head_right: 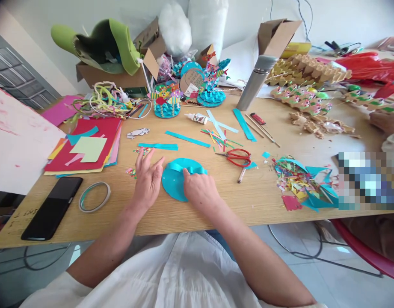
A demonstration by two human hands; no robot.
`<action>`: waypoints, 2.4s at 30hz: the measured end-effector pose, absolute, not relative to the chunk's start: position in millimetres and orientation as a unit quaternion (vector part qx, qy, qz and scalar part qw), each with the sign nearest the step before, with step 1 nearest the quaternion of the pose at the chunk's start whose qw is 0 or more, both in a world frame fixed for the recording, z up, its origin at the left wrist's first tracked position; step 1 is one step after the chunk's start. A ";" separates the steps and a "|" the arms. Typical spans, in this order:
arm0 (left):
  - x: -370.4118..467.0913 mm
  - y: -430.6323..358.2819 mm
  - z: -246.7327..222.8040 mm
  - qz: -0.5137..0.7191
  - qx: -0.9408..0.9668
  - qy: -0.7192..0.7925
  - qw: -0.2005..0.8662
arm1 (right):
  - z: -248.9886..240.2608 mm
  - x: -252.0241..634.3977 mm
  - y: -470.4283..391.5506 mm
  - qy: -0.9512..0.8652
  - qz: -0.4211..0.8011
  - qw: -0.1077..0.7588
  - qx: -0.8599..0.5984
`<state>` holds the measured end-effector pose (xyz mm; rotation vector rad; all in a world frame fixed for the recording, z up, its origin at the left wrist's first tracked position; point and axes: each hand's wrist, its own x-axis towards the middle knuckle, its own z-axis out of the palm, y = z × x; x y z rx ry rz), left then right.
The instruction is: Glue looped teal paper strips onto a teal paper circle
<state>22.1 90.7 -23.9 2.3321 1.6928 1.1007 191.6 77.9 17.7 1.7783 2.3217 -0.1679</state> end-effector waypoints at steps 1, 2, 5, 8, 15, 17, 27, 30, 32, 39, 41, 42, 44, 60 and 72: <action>21.2 90.9 -23.2 0.354 0.756 0.550 0.028 | 17.5 190.9 78.9 0.787 -0.056 0.107 0.605; 20.7 90.5 -22.3 0.349 0.758 0.550 0.027 | 17.2 190.5 79.8 0.786 -0.054 0.108 0.606; 22.8 86.0 -18.6 0.317 0.770 0.553 0.017 | 15.7 190.3 80.8 0.786 -0.055 0.110 0.606; 29.3 77.8 -14.9 0.273 0.785 0.557 -0.001 | 13.5 190.2 80.8 0.784 -0.054 0.109 0.608; 39.6 65.5 -13.5 0.204 0.799 0.565 -0.009 | 10.9 189.9 82.7 0.787 -0.055 0.101 0.606; 40.3 65.6 -14.1 0.190 0.801 0.567 -0.008 | 10.5 190.0 83.3 0.789 -0.053 0.098 0.604; 44.8 69.4 -16.4 0.172 0.806 0.566 -0.003 | 9.7 191.5 84.9 0.799 -0.051 0.092 0.592; 45.1 70.4 -17.2 0.173 0.808 0.563 -0.002 | 8.9 191.3 84.8 0.798 -0.050 0.093 0.593; 45.0 70.8 -17.6 0.169 0.809 0.563 -0.002 | 8.1 191.2 84.7 0.799 -0.047 0.092 0.593; 45.0 70.7 -20.1 0.147 0.811 0.566 -0.001 | 6.4 190.4 84.4 0.796 -0.036 0.093 0.597; 45.2 70.7 -21.1 0.140 0.811 0.567 -0.004 | 6.5 189.8 84.1 0.796 -0.038 0.092 0.598; 45.2 70.7 -21.5 0.136 0.812 0.568 -0.006 | 6.7 189.5 84.0 0.795 -0.040 0.093 0.598; 45.3 70.9 -21.9 0.128 0.813 0.568 -0.006 | 7.0 189.2 84.0 0.794 -0.043 0.096 0.598; 45.3 71.8 -25.6 0.112 0.819 0.563 -0.009 | 6.5 189.2 84.7 0.798 -0.042 0.092 0.595; 45.4 71.4 -26.2 0.108 0.820 0.562 -0.006 | 8.2 189.1 85.1 0.798 -0.051 0.096 0.593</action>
